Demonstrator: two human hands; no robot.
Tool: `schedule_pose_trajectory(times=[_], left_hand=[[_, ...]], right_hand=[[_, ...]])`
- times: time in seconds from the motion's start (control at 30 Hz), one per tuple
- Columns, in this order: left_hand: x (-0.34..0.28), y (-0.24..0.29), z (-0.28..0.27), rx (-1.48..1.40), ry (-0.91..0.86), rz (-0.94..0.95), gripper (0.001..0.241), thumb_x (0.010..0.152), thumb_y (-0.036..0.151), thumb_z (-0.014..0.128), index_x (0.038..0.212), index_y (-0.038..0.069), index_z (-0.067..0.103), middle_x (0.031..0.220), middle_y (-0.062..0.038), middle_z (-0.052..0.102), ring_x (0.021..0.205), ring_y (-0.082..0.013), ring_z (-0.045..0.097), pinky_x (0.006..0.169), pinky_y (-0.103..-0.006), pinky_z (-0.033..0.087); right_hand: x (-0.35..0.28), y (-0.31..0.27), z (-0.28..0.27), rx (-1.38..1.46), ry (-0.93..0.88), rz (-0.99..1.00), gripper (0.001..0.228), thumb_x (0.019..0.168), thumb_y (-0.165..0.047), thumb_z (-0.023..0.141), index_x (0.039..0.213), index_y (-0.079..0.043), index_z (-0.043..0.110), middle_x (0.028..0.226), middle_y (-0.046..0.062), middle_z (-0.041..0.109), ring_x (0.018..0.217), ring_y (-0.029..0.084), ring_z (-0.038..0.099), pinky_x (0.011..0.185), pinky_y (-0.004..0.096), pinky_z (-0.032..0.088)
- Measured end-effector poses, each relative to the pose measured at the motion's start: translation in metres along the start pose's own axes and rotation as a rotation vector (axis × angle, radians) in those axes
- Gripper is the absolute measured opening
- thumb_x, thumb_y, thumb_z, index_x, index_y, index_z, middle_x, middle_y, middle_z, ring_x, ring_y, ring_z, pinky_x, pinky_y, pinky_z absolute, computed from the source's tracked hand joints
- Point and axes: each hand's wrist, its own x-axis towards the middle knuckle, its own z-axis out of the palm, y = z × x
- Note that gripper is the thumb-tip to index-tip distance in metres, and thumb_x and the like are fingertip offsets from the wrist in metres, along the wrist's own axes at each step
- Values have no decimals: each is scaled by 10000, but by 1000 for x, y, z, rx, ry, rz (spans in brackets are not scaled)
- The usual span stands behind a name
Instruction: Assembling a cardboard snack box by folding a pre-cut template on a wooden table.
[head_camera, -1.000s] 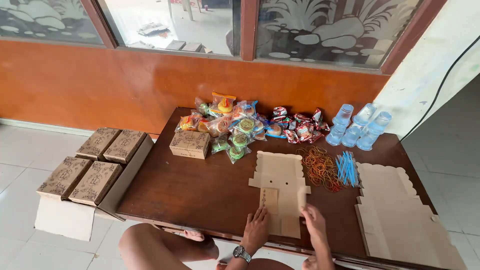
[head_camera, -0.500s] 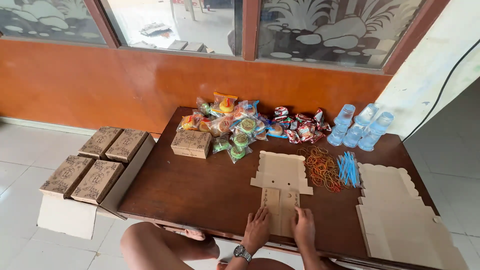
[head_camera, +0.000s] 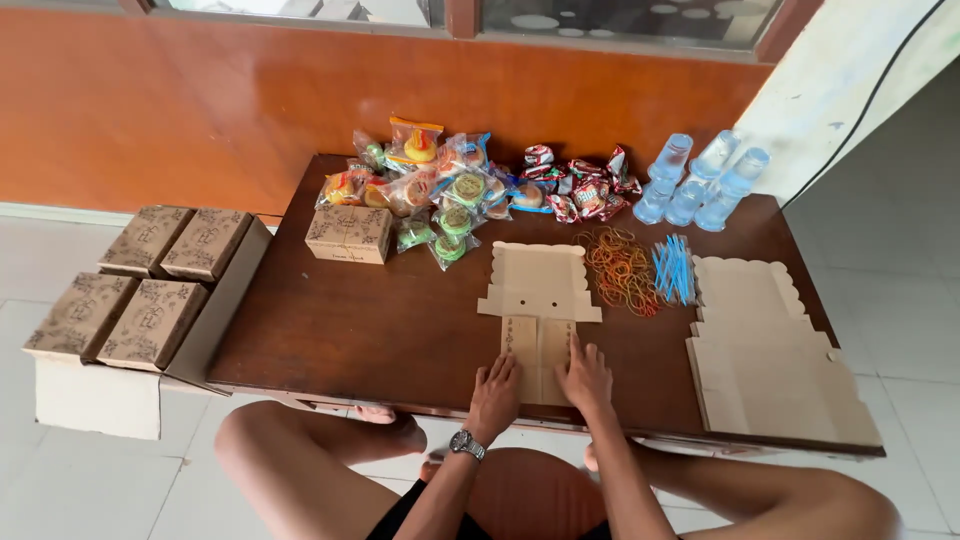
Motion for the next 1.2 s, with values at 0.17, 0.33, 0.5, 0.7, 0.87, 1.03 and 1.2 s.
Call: schedule_pose_trajectory(times=[0.17, 0.33, 0.5, 0.7, 0.87, 1.03, 1.2], left_hand=[[0, 4, -7, 3, 4, -13, 454, 865, 5, 607, 1312, 86, 619, 1475, -138, 558, 1430, -295, 451, 1036, -477, 364], [3, 2, -3, -6, -20, -13, 426, 866, 33, 604, 1287, 102, 626, 1485, -123, 551, 1430, -284, 455, 1032, -468, 372], [2, -2, 5, 29, -17, -12, 427, 863, 54, 633, 1286, 114, 615, 1486, -101, 539, 1427, -265, 444, 1031, -442, 361], [3, 0, 8, 24, -47, -46, 439, 869, 39, 632, 1301, 117, 615, 1495, -92, 534, 1439, -264, 435, 1080, -479, 345], [3, 7, 5, 44, 16, -55, 435, 859, 35, 630, 1289, 103, 627, 1487, -102, 547, 1434, -267, 447, 1081, -489, 362], [5, 7, 3, 27, -6, -60, 442, 874, 25, 622, 1307, 109, 614, 1488, -92, 536, 1443, -268, 432, 1085, -501, 367], [6, 8, -3, 21, -19, -61, 443, 882, 23, 622, 1317, 105, 610, 1463, -108, 554, 1424, -282, 454, 1074, -508, 364]], right_hand=[[20, 5, -18, 90, -167, 22, 873, 918, -485, 573, 1658, -200, 208, 1435, 214, 509, 1274, 432, 609, 926, 566, 571], [50, 20, -4, 152, -274, 78, 1043, 816, -593, 672, 1681, -303, 165, 1459, 185, 546, 1257, 471, 634, 926, 572, 570], [53, 15, -15, 194, -310, 158, 1073, 748, -641, 736, 1655, -378, 228, 1421, 206, 619, 1235, 447, 663, 893, 537, 618], [18, 6, -45, 400, -244, 95, 927, 798, -506, 767, 1588, -179, 410, 1441, 216, 602, 1286, 397, 640, 972, 491, 614], [19, 21, -20, 426, -116, 54, 657, 843, -297, 721, 1438, -76, 552, 1217, 220, 646, 1146, 359, 703, 825, 431, 667], [14, 34, 19, 503, 166, -44, 361, 842, -219, 775, 1128, -15, 690, 1072, 197, 642, 998, 348, 736, 770, 416, 663], [4, 31, 21, 518, 299, -29, 263, 839, -162, 814, 967, 26, 682, 1051, 195, 596, 908, 362, 746, 689, 416, 694]])
